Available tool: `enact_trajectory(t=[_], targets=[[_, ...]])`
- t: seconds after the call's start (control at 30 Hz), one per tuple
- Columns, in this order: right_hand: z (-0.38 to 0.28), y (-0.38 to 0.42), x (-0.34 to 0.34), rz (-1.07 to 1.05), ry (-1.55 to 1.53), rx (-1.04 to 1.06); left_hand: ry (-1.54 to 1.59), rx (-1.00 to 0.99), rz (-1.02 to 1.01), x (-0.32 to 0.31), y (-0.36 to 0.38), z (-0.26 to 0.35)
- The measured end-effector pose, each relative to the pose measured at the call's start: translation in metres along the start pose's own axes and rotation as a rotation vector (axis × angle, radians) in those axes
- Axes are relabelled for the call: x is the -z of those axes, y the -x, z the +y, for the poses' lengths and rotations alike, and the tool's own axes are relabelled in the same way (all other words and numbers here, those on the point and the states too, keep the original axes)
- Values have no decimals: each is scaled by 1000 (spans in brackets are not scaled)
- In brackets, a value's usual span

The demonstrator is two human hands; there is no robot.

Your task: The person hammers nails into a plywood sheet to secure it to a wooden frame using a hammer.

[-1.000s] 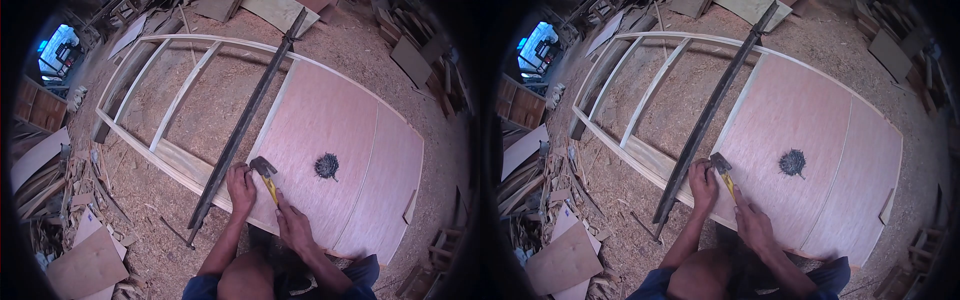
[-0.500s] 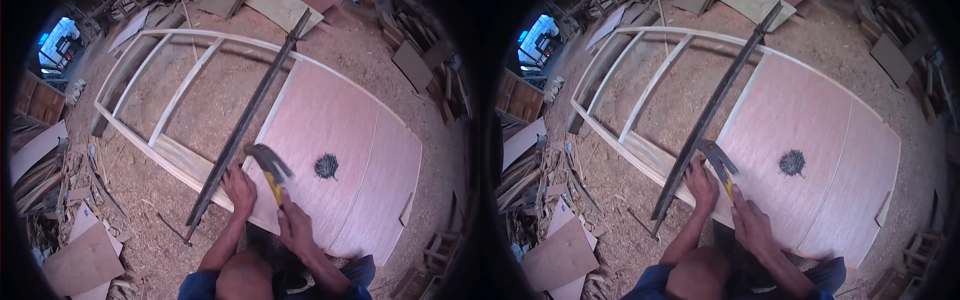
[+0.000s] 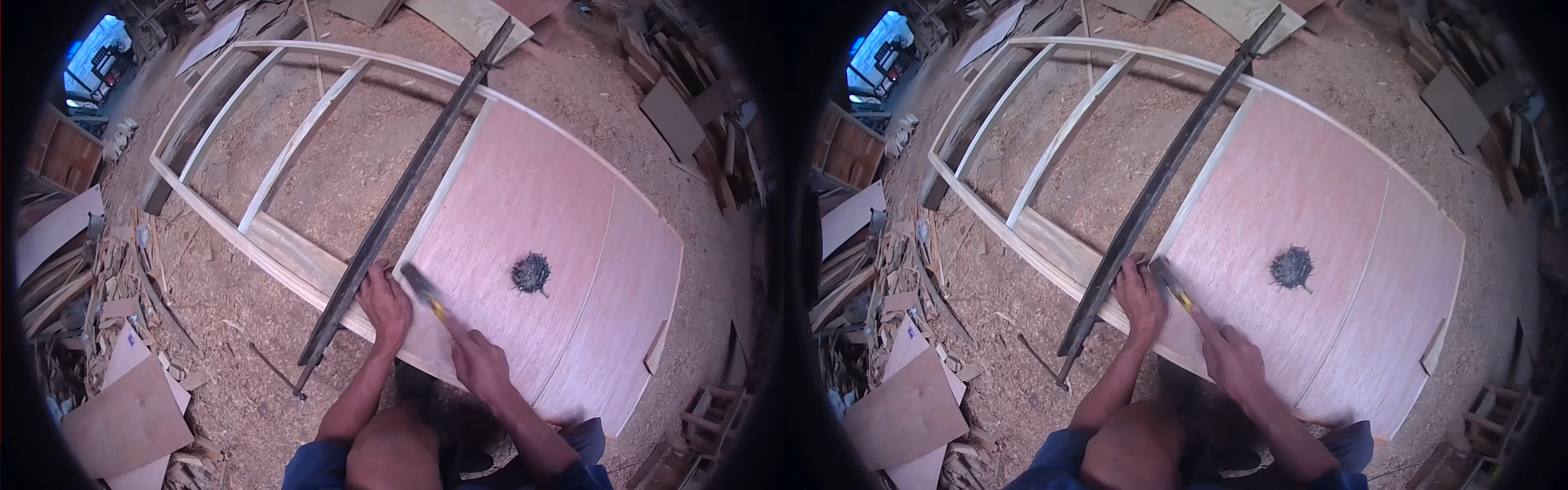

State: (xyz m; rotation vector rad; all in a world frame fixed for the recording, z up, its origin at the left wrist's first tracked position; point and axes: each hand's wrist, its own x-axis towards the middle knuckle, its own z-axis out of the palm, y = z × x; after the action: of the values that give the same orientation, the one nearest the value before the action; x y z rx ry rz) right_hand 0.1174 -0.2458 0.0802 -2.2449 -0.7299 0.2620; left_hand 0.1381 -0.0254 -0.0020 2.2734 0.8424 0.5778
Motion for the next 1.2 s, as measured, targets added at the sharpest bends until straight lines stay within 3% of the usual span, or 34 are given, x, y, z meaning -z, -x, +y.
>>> enact_trajectory(t=[0.03, 0.07, 0.23, 0.37, 0.47, 0.57, 0.73, 0.83, 0.97, 1.13, 1.2], targets=[[-1, -10, 3, -65, 89, -24, 8, -14, 9, 2, 0, 5], [-5, -17, 7, -17, 63, -2, 55, 55, -37, 4, 0, 9], [-6, 4, 10, 94, -44, 52, 32, 39, -22, 5, 5, 3], [5, -16, 11, -187, 197, -70, 48, -30, 28, -2, 1, -1], [1, -25, 14, -82, 19, -140, 92, 37, -13, 6, 4, 9], [-6, -44, 33, 97, -48, -126, -151, -63, -92, 11, 1, 22], [-15, -87, 69, 538, -132, 160, -190, -73, -170, 6, 0, 18], [9, -96, 55, 472, -122, 90, -188, -78, -157, 6, 1, 18], [39, -104, 43, 24, 137, -256, -190, -99, -137, 4, 1, 18], [39, -20, 41, 61, -29, -289, -209, -104, -134, -2, 2, 15], [33, 35, 38, 56, -32, -298, -72, -339, -55, -3, 1, 21]])
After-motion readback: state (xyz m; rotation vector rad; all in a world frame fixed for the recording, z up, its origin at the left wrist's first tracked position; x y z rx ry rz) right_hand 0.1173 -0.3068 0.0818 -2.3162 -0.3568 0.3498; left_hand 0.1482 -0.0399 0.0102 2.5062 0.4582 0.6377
